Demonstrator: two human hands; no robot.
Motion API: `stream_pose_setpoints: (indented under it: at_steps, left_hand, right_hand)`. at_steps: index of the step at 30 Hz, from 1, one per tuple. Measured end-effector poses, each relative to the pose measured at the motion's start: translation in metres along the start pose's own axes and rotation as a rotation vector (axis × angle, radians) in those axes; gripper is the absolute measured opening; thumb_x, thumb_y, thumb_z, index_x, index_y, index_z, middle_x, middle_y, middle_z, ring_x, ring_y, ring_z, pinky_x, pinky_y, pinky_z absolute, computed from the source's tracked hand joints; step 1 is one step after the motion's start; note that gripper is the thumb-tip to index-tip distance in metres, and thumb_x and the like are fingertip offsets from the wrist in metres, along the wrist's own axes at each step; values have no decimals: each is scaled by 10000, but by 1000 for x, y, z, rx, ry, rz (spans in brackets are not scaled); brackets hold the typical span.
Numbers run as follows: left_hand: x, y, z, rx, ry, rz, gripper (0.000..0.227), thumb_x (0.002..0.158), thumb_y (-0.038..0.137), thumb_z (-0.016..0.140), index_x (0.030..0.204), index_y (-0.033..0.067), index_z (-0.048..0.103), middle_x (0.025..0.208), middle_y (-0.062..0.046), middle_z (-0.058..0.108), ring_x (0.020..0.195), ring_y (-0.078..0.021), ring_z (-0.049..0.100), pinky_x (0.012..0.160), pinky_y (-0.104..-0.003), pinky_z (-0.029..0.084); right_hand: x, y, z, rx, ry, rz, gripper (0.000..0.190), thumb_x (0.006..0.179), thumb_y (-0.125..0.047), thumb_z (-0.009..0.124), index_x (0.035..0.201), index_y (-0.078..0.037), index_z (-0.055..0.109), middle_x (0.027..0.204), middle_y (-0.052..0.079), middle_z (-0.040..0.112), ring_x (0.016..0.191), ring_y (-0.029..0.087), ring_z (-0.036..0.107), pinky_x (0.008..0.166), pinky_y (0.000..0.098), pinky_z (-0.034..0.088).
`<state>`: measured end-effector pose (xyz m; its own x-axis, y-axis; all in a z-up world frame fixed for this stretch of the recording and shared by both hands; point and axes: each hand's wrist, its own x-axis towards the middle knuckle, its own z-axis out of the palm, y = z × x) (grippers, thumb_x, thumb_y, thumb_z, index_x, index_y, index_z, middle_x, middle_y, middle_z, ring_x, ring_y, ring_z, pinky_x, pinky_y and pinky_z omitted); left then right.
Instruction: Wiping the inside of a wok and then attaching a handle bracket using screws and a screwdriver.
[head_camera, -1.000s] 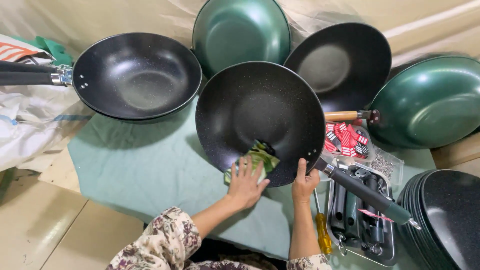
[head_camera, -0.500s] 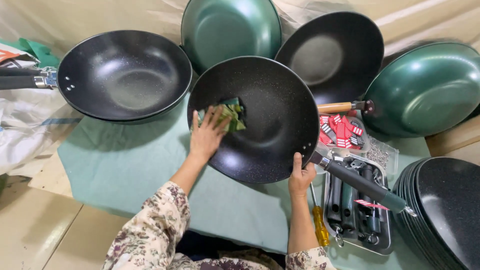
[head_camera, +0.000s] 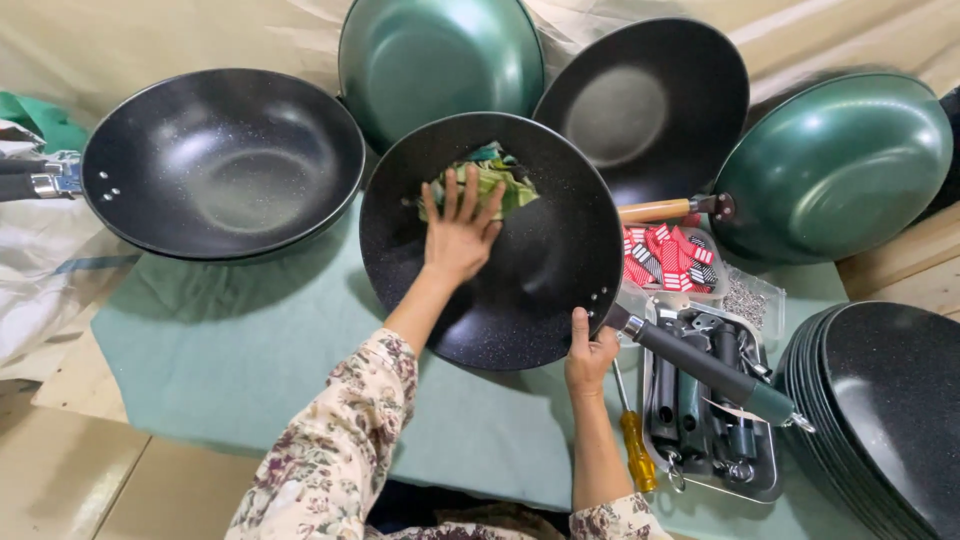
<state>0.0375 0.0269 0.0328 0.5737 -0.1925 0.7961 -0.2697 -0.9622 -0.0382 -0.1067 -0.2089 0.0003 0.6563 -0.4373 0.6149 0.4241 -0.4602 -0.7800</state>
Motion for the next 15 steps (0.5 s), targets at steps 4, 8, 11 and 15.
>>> stream_pose_setpoints:
  at_steps: [4,8,11,15]
  left_hand:
    - [-38,57,-7,-114,-78,44,637,993,485,529,1591,364,348,1690,-158,195,1523,-493,182,1096,-805,220]
    - [-92,99,-37,-359,-405,121,557,1046,504,352,1591,395,326,1710,-103,184,1558,-443,110,1143,-772,83]
    - [-106,107,-68,-550,-670,71,594,1072,560,233,1635,377,193,1703,-147,154,1537,-474,118,1134,-781,11]
    - [-109,110,-93,-737,-863,69,936,885,856,297,1643,340,107,1687,-222,112,1512,-548,97,1108,-826,-24]
  right_hand:
    - [-5,43,-2,-1,3,22,397,999,-226,759,693,-30,600,563,112,551,600,143,485,637,321,467]
    - [-4,32,-3,11,18,28,398,1003,-227,760,690,-40,600,557,113,549,569,168,504,630,313,468]
    - [-1,10,-4,6,17,22,407,1022,-229,738,683,-54,595,548,104,551,553,164,511,630,305,473]
    - [-3,31,-6,-14,-2,17,430,1027,-253,738,671,-58,595,545,112,572,540,201,531,627,316,478]
